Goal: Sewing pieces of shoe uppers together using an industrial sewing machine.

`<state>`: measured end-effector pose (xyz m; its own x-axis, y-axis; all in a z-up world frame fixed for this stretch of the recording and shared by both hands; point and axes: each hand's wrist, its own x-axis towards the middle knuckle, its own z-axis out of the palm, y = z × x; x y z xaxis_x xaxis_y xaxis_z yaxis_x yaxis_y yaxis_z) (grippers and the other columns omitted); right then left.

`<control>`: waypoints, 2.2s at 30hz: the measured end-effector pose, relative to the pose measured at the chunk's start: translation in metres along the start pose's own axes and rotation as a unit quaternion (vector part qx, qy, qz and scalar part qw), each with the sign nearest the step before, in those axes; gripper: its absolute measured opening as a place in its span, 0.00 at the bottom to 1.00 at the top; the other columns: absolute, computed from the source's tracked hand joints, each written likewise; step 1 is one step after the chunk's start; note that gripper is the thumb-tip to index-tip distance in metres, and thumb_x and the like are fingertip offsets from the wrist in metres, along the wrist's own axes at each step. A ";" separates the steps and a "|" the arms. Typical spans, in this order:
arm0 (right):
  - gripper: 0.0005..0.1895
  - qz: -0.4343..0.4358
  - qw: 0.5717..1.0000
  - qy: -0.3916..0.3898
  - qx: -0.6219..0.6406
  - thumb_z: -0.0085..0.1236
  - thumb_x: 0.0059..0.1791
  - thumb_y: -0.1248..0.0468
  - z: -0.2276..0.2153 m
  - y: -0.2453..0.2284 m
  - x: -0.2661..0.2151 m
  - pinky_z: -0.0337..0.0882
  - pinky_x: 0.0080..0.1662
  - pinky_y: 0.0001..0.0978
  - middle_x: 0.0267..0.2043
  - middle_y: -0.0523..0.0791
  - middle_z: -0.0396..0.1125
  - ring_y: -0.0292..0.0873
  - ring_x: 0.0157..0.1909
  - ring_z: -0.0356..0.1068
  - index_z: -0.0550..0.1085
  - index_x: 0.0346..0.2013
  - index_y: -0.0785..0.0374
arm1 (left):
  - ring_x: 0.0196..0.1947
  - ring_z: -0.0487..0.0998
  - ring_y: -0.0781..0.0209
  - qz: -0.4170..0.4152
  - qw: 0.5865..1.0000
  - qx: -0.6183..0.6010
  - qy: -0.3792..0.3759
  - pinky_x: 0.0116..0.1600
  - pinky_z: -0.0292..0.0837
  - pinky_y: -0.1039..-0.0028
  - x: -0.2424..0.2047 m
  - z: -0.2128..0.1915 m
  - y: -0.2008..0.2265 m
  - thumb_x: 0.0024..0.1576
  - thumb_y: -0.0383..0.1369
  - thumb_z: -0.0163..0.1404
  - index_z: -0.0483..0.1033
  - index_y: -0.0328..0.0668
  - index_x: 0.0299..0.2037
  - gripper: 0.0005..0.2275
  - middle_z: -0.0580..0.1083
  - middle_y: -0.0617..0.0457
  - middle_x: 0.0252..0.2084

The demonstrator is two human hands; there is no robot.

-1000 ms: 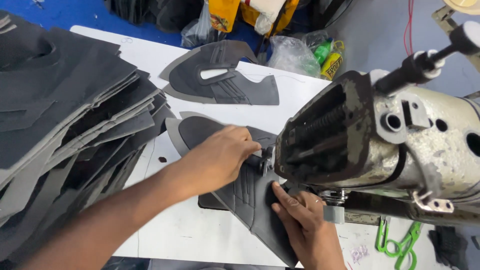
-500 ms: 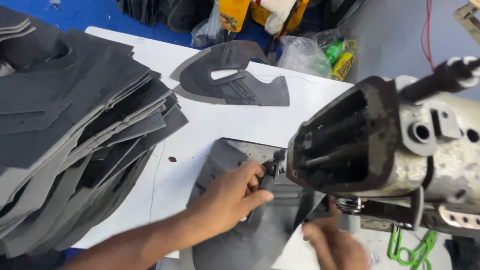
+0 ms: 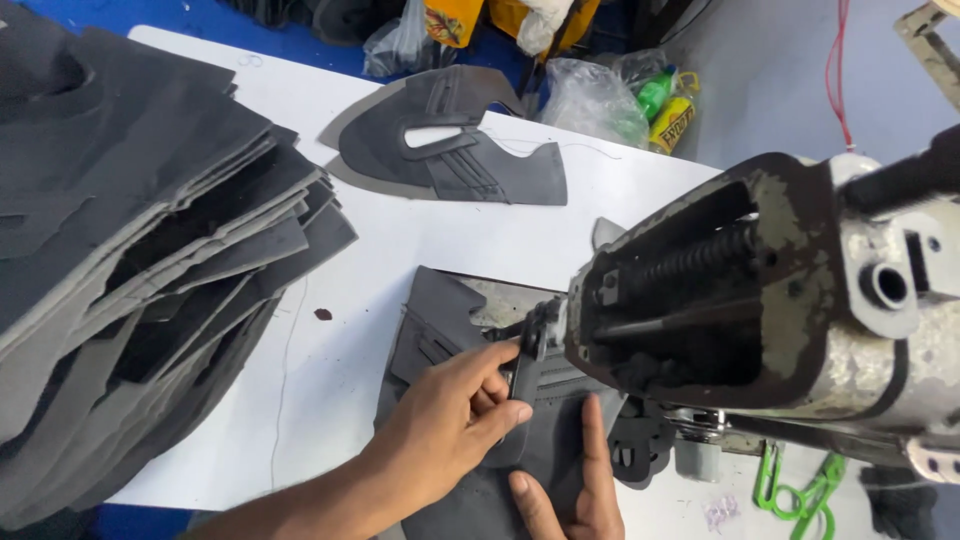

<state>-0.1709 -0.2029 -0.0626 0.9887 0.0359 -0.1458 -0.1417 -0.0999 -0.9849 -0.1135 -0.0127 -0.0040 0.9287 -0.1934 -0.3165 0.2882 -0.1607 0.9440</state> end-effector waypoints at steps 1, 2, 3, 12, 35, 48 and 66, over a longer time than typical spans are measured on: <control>0.53 -0.001 1.000 0.013 0.001 0.64 0.41 0.76 0.001 -0.002 0.001 0.57 0.67 0.38 0.71 0.59 0.59 0.50 0.72 0.60 0.46 0.76 0.66 | 0.29 0.80 0.67 0.005 1.000 -0.006 0.007 0.34 0.77 0.76 0.002 0.001 0.000 0.57 0.32 0.57 0.67 0.34 0.63 0.24 0.78 0.52 0.33; 0.53 -0.001 1.000 0.015 -0.001 0.64 0.41 0.76 0.001 -0.005 0.004 0.57 0.67 0.38 0.71 0.59 0.59 0.50 0.72 0.60 0.46 0.76 0.66 | 0.29 0.80 0.67 0.006 1.000 -0.008 0.004 0.34 0.77 0.76 0.005 0.001 0.004 0.57 0.32 0.57 0.67 0.34 0.63 0.24 0.78 0.52 0.33; 0.52 -0.017 1.000 0.015 0.005 0.63 0.41 0.77 0.001 -0.008 0.006 0.57 0.67 0.38 0.71 0.59 0.59 0.50 0.72 0.60 0.47 0.75 0.68 | 0.29 0.80 0.66 -0.002 1.000 0.000 0.008 0.34 0.77 0.75 0.007 0.001 0.007 0.56 0.32 0.57 0.67 0.34 0.63 0.24 0.78 0.52 0.32; 0.46 -0.029 0.999 0.007 -0.014 0.60 0.45 0.77 0.002 -0.034 0.024 0.60 0.66 0.35 0.74 0.59 0.55 0.48 0.73 0.58 0.48 0.73 0.76 | 0.30 0.81 0.61 0.028 0.997 0.068 0.006 0.35 0.76 0.71 0.018 -0.009 0.026 0.55 0.31 0.57 0.67 0.35 0.61 0.24 0.77 0.49 0.32; 0.51 -0.026 0.994 -0.021 0.103 0.58 0.41 0.83 0.007 -0.040 0.021 0.59 0.66 0.40 0.75 0.59 0.50 0.51 0.73 0.56 0.46 0.74 0.71 | 0.23 0.66 0.73 0.025 0.901 0.134 -0.413 0.29 0.60 0.74 0.082 -0.066 0.031 0.58 0.41 0.56 0.82 0.38 0.34 0.13 0.71 0.62 0.21; 0.39 0.050 0.998 0.035 -0.003 0.57 0.48 0.72 0.013 -0.056 0.037 0.73 0.46 0.25 0.56 0.52 0.72 0.37 0.49 0.73 0.55 0.72 0.66 | 0.30 0.80 0.69 0.039 0.924 0.175 -0.339 0.38 0.74 0.76 0.089 -0.069 0.037 0.53 0.36 0.59 0.84 0.34 0.40 0.12 0.82 0.54 0.31; 0.17 0.144 0.963 0.100 -0.206 0.64 0.50 0.59 -0.063 -0.008 0.056 0.70 0.45 0.26 0.41 0.45 0.75 0.38 0.42 0.73 0.77 0.49 0.67 | 0.31 0.79 0.61 0.105 0.984 0.140 0.031 0.39 0.73 0.68 0.020 -0.005 0.004 0.54 0.40 0.60 0.82 0.34 0.39 0.14 0.81 0.50 0.30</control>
<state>-0.1108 -0.2631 -0.0566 0.9074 -0.2401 -0.3451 -0.4195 -0.4645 -0.7799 -0.0931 -0.0125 -0.0060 0.9760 -0.1922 -0.1022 0.0208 -0.3849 0.9227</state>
